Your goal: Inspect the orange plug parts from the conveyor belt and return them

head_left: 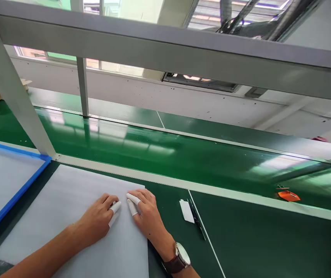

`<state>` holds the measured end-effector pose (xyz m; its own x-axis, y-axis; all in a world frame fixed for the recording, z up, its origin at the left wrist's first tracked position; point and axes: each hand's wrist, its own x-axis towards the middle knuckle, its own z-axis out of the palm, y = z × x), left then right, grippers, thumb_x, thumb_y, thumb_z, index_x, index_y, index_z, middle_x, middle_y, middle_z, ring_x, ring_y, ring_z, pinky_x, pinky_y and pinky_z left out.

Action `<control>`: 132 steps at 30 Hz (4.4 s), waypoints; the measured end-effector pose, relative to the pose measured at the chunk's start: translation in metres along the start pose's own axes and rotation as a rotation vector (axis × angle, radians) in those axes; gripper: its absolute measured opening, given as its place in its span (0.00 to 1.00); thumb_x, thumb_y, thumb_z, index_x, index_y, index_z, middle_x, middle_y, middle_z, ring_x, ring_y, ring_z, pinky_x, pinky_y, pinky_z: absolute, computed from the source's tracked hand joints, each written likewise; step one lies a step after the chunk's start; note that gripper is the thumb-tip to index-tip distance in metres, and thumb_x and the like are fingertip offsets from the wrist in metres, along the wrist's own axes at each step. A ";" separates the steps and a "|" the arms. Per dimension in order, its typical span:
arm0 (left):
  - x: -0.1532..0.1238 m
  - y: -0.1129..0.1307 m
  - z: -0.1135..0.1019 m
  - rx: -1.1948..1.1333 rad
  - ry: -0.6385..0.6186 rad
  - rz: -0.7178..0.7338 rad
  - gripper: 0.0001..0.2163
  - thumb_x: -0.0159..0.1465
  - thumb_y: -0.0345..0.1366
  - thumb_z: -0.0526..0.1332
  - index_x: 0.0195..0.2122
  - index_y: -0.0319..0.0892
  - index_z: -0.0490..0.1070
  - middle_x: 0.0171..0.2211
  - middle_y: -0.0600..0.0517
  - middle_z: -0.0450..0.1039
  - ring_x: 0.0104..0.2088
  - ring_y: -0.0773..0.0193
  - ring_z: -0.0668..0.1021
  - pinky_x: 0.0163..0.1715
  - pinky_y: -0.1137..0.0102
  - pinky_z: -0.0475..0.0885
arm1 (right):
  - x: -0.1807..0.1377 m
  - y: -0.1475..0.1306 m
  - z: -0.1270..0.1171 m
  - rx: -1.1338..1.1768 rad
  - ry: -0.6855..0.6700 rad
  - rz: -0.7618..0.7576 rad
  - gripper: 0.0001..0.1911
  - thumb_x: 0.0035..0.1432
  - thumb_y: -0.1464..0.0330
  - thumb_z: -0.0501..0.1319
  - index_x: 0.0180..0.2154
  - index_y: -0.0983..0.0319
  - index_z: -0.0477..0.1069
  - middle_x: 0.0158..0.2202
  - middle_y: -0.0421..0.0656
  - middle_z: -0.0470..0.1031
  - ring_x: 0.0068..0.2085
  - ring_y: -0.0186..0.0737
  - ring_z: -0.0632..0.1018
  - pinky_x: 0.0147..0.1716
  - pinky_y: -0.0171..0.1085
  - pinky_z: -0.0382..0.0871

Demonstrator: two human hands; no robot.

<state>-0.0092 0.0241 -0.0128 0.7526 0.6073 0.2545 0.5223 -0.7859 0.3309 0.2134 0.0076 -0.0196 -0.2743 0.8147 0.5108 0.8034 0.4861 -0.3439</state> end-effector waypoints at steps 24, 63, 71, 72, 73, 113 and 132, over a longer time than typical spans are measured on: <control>0.005 -0.002 -0.007 -0.106 0.019 0.060 0.23 0.42 0.12 0.49 0.37 0.39 0.64 0.53 0.42 0.64 0.47 0.52 0.68 0.44 0.55 0.76 | -0.003 0.005 0.002 0.026 0.042 -0.027 0.13 0.65 0.77 0.55 0.49 0.61 0.69 0.51 0.48 0.78 0.53 0.51 0.74 0.57 0.67 0.63; 0.024 -0.008 -0.003 -0.202 0.359 0.429 0.21 0.56 0.16 0.49 0.46 0.38 0.69 0.38 0.43 0.74 0.34 0.61 0.71 0.29 0.69 0.73 | 0.002 -0.001 -0.009 0.071 0.019 0.052 0.15 0.62 0.77 0.55 0.48 0.57 0.70 0.50 0.43 0.78 0.53 0.48 0.75 0.62 0.62 0.60; 0.022 0.002 -0.013 -0.200 0.364 0.412 0.21 0.58 0.17 0.49 0.48 0.42 0.67 0.35 0.45 0.77 0.31 0.60 0.71 0.28 0.67 0.72 | 0.002 -0.003 -0.010 0.073 0.016 0.067 0.14 0.62 0.77 0.56 0.47 0.57 0.70 0.50 0.42 0.78 0.52 0.48 0.75 0.61 0.63 0.60; 0.022 0.002 -0.013 -0.196 0.368 0.413 0.21 0.58 0.17 0.49 0.49 0.42 0.67 0.35 0.45 0.77 0.31 0.60 0.71 0.28 0.67 0.72 | 0.002 -0.003 -0.009 0.073 0.016 0.068 0.14 0.63 0.77 0.56 0.47 0.57 0.70 0.50 0.42 0.78 0.52 0.48 0.75 0.61 0.63 0.60; 0.021 0.002 -0.014 -0.192 0.369 0.410 0.21 0.58 0.17 0.49 0.49 0.41 0.67 0.35 0.45 0.77 0.31 0.60 0.71 0.28 0.67 0.72 | 0.002 -0.003 -0.009 0.073 0.015 0.070 0.13 0.63 0.76 0.56 0.47 0.57 0.70 0.50 0.42 0.78 0.52 0.48 0.75 0.61 0.63 0.60; 0.005 0.006 0.008 -0.138 0.193 0.154 0.14 0.48 0.18 0.52 0.29 0.41 0.70 0.44 0.45 0.77 0.40 0.57 0.78 0.39 0.62 0.81 | -0.005 0.004 0.002 0.037 0.032 -0.020 0.20 0.62 0.79 0.54 0.53 0.60 0.69 0.52 0.48 0.77 0.54 0.51 0.74 0.55 0.58 0.73; 0.005 0.008 0.007 -0.050 0.064 0.126 0.15 0.41 0.16 0.54 0.27 0.39 0.71 0.45 0.46 0.77 0.38 0.56 0.78 0.39 0.61 0.81 | -0.007 0.006 0.003 0.028 0.019 -0.013 0.20 0.62 0.79 0.54 0.53 0.59 0.69 0.53 0.48 0.76 0.56 0.52 0.73 0.56 0.58 0.72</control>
<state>0.0015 0.0201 -0.0158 0.7831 0.5117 0.3535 0.4038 -0.8506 0.3368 0.2184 0.0054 -0.0277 -0.2738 0.8024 0.5303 0.7848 0.5051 -0.3590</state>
